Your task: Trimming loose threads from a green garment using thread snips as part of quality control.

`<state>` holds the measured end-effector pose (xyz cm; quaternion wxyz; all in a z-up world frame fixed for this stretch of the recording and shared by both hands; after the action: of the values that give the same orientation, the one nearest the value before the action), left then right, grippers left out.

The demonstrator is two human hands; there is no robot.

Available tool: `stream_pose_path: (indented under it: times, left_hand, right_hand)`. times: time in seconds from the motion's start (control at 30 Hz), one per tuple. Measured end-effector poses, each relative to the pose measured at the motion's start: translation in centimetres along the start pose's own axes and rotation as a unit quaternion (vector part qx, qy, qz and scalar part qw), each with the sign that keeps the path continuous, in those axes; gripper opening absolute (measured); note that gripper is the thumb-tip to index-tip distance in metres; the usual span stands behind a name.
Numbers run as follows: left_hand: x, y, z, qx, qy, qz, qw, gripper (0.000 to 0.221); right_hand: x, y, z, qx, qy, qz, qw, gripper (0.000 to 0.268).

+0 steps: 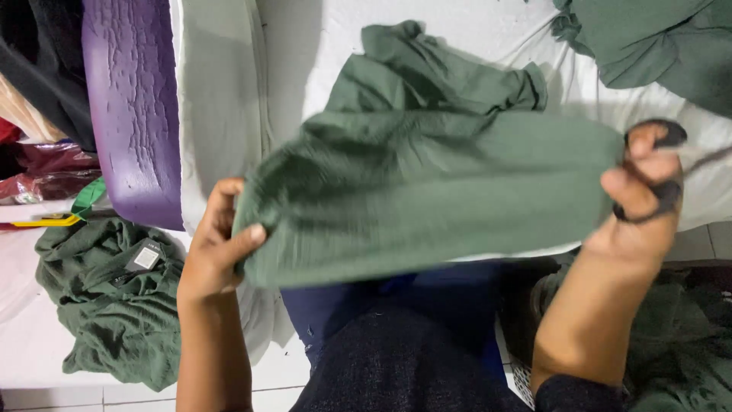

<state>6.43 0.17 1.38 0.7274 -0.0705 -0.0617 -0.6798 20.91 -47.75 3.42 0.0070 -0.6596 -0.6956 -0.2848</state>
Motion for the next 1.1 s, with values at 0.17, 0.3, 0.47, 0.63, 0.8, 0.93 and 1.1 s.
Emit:
stream_pose_path:
  times: [0.17, 0.3, 0.47, 0.63, 0.8, 0.93, 1.1]
  left_hand:
    - [0.2, 0.1, -0.3, 0.018, -0.072, 0.009, 0.997, 0.071]
    - [-1.4, 4.3, -3.0, 0.003, -0.313, 0.092, 0.945, 0.076]
    - [-5.2, 9.2, -10.2, 0.024, -0.105, 0.208, 0.972, 0.083]
    - [-8.8, 10.2, -16.6, -0.045, 0.208, 0.248, 0.945, 0.072]
    - [-6.9, 11.0, -11.2, 0.026, 0.402, 0.279, 0.872, 0.065]
    - [-4.9, 12.4, -9.8, 0.130, 0.609, 0.252, 0.741, 0.026]
    - [0.4, 12.3, -4.4, 0.145, 0.586, 0.138, 0.785, 0.033]
  right_hand:
    - [0.6, -0.4, 0.8, 0.012, 0.037, -0.015, 0.999, 0.034]
    - [0.0, 1.1, 8.4, 0.195, 0.201, 0.194, 0.940, 0.020]
    - [0.0, 1.1, 16.0, 0.192, 0.220, 0.211, 0.933, 0.027]
    - [0.7, -0.6, 15.9, 0.148, -0.118, 0.128, 0.974, 0.057]
    - [1.4, 2.6, 18.6, 0.107, -0.389, 0.049, 0.914, 0.078]
    - [6.2, 4.1, 20.0, 0.011, -0.540, -0.096, 0.836, 0.067]
    - [8.3, 6.2, 21.6, -0.075, -0.591, -0.160, 0.787, 0.062]
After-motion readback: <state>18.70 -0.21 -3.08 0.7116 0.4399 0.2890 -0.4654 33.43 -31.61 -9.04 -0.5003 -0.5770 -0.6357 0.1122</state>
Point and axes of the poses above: each hand's wrist, its own y-axis towards the middle knuckle, its own x-axis out of the palm, z = x × y, the point moved 10 cm from there along y, towards the middle knuckle, and after that the axes turned 10 degrees about y, right-handed, at the moved point
